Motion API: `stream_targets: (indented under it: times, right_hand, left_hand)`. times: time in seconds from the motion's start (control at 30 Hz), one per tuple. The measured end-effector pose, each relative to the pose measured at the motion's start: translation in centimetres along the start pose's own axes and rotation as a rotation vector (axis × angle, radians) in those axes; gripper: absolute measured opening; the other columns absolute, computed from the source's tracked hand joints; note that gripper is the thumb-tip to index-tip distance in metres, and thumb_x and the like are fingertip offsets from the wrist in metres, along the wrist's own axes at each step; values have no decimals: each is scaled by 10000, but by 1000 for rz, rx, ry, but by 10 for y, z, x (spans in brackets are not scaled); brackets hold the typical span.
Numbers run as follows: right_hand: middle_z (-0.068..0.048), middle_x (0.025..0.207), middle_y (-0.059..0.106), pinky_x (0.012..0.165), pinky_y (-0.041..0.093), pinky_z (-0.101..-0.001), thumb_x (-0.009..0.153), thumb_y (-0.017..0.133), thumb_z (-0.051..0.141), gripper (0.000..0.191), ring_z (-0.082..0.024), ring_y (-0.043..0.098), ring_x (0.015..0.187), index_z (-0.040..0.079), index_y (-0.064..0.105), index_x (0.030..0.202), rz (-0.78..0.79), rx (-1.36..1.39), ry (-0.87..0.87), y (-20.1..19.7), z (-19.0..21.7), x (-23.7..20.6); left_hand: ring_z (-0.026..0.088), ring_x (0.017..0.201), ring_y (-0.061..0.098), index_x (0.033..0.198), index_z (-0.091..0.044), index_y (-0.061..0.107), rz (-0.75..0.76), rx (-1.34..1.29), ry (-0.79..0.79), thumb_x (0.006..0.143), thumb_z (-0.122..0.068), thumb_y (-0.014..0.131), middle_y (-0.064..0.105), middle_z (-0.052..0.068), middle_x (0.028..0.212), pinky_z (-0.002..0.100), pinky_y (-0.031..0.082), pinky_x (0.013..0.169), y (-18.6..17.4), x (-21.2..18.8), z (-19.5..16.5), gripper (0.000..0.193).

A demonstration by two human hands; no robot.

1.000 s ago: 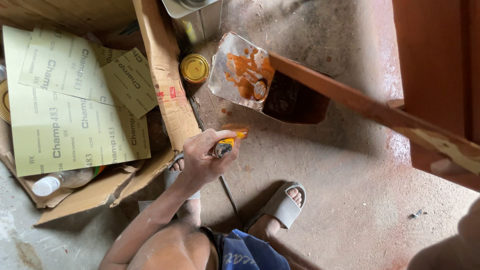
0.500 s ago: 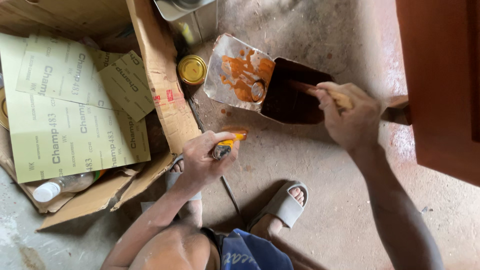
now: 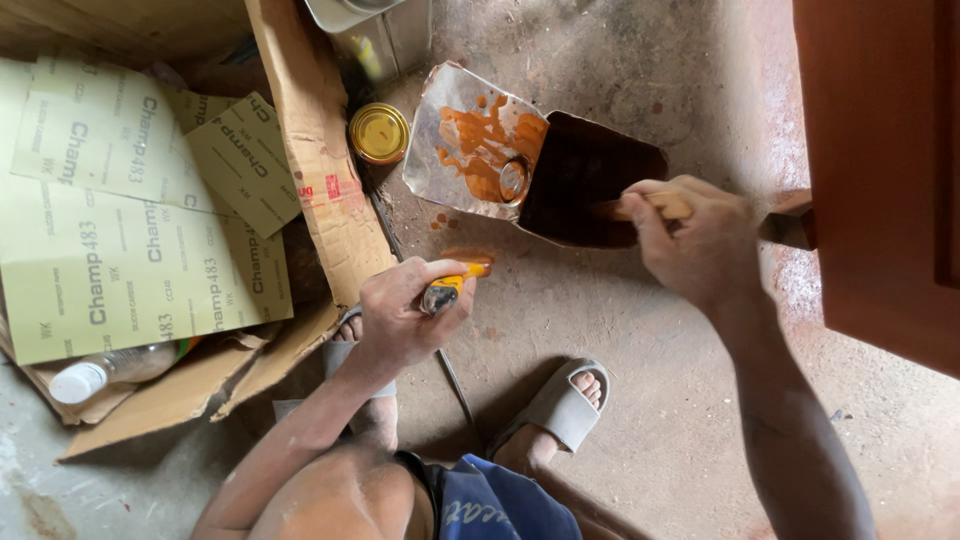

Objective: The person mixes brown paint in a metal can using a wooden stick and a paintbrush. They open a small yellow paint can, add its contents to the larger can, and continue stirring the mixture.

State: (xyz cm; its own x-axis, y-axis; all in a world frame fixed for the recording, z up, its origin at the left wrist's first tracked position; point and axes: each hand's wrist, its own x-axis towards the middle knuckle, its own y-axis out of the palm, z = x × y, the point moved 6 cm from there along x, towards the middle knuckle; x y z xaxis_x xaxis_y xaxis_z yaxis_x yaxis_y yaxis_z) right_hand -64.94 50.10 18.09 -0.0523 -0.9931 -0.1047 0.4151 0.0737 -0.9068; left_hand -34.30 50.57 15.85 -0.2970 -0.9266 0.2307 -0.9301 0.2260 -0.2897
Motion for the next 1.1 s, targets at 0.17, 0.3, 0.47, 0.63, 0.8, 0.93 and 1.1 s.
stream_targets:
  times: [0.17,0.3,0.47,0.63,0.8,0.93,1.1]
  right_hand:
    - [-74,916,741,508,553,-238,1101,669,192,168,-125,707,683,62,766,1142,-148,130,-35,-9,12,5]
    - [-85,897,738,578,561,-266,1079,694,202,174,-137,692,694,50,779,1093,-96,85,-130,-5,19,3]
    - [-77,826,721,497,520,-254,1090,707,244,214,-135,645,601,44,777,1068,-145,54,33,-7,5,2]
    - [-65,944,746,591,558,-247,1103,683,228,196,-109,688,706,53,765,1138,-85,187,-100,-9,11,4]
    - [-84,845,742,515,522,-284,1059,718,204,158,-149,668,618,66,792,1069,-22,19,24,-6,5,4]
    - [-86,957,753,653,571,-267,1087,709,188,151,-131,715,766,56,773,1124,-141,112,-66,-12,12,2]
    - [-98,918,757,598,550,-285,1045,717,183,152,-170,699,699,57,791,1086,-43,115,33,-9,14,-1]
  left_hand:
    - [69,601,600,1042,-68,748,5,-27,-13,894,-109,819,669,24,772,247,469,550,2,1,-1,169]
    - [81,607,592,1051,-72,768,27,15,-9,889,-104,806,650,26,744,260,460,561,3,-2,-2,169]
    - [75,550,572,1019,-61,761,11,0,-3,875,-115,818,656,24,715,252,437,505,3,-1,0,165]
    - [92,593,604,1041,-62,751,17,-29,-2,896,-102,800,654,31,737,258,464,550,4,-1,0,158]
    - [105,586,602,1008,-63,753,19,15,-13,883,-99,812,636,42,713,270,463,550,4,-3,-2,142]
    - [102,607,612,1039,-61,748,17,-41,7,896,-92,799,670,45,764,265,476,560,3,-1,-2,155]
    - [115,578,587,1004,-67,754,-4,13,-19,869,-88,815,610,40,695,279,452,548,4,-4,-1,150]
